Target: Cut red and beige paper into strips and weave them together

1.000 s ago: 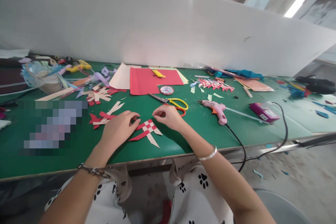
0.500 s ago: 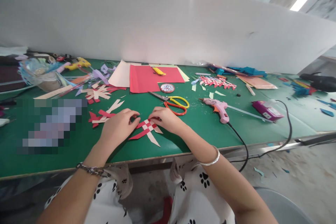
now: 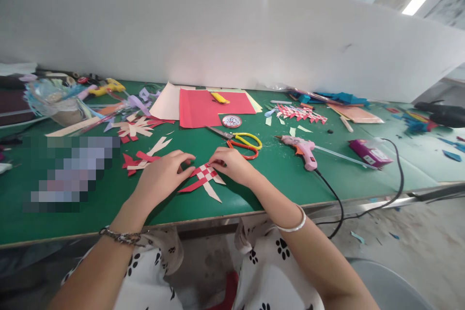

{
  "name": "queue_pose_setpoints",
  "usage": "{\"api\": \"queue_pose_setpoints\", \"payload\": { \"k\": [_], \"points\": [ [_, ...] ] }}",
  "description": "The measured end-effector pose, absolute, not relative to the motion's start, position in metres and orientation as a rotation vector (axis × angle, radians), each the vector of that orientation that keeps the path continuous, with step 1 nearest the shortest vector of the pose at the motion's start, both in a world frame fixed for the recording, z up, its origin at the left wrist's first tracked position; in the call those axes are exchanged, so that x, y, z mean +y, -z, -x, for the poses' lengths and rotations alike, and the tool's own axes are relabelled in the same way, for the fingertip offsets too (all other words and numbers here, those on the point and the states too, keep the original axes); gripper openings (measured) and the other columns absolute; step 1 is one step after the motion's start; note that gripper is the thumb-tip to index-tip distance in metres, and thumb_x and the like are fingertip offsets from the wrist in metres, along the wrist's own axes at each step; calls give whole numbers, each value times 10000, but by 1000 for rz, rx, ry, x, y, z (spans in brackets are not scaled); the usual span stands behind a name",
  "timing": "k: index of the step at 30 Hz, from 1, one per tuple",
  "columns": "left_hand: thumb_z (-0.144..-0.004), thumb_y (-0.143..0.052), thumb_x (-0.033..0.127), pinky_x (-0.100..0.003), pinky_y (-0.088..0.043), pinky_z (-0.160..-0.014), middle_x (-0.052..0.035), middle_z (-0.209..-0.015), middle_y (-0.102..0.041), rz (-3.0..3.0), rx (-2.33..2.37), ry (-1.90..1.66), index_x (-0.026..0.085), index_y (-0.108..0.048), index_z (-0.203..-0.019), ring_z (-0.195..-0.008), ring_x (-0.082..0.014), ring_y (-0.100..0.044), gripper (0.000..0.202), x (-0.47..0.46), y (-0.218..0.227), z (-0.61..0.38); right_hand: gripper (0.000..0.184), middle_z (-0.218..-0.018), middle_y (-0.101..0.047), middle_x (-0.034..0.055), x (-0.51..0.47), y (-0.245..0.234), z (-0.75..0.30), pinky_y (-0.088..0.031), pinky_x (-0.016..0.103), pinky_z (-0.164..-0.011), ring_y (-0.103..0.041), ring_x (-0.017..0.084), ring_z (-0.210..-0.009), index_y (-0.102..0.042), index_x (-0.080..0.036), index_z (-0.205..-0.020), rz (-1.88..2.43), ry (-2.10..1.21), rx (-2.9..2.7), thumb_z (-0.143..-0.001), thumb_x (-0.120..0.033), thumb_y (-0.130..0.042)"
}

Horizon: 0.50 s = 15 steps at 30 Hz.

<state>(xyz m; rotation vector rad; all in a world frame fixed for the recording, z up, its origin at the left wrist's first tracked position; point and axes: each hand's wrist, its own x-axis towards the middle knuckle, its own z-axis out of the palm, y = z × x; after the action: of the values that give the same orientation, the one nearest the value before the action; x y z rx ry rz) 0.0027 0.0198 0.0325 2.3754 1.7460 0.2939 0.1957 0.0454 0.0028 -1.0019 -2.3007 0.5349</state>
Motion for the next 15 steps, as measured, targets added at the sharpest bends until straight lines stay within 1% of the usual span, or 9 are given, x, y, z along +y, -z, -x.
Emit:
{"api": "queue_pose_setpoints", "payload": {
  "k": [4, 9, 15],
  "points": [
    [-817, -496, 388, -234, -370, -540, -23, -975, -629, -2414, 1691, -265, 212, -613, -1009, -744, -152, -607, 286, 20, -32, -3, 138, -773, -615, 56, 46, -1, -196, -459, 247, -641, -560, 126, -697, -649, -147, -785, 981, -528, -2300, -809, -132, -514],
    [-824, -488, 377, -241, -368, -538, -21, -968, -616, -2459, 1677, -240, 209, -611, -1023, -732, -150, -602, 288, 20, -29, -3, 152, -782, -626, 63, 45, -1, -195, -464, 250, -660, -577, 136, -727, -665, -145, -804, 965, -513, -2315, -815, -138, -514],
    [-829, -483, 382, -240, -330, -498, -17, -963, -613, -2483, 1676, -243, 207, -609, -1024, -721, -146, -594, 291, 20, -29, -2, 158, -778, -615, 63, 45, 0, -196, -466, 250, -653, -572, 134, -717, -664, -141, -821, 956, -498, -2349, -822, -138, -506]
  ]
}}
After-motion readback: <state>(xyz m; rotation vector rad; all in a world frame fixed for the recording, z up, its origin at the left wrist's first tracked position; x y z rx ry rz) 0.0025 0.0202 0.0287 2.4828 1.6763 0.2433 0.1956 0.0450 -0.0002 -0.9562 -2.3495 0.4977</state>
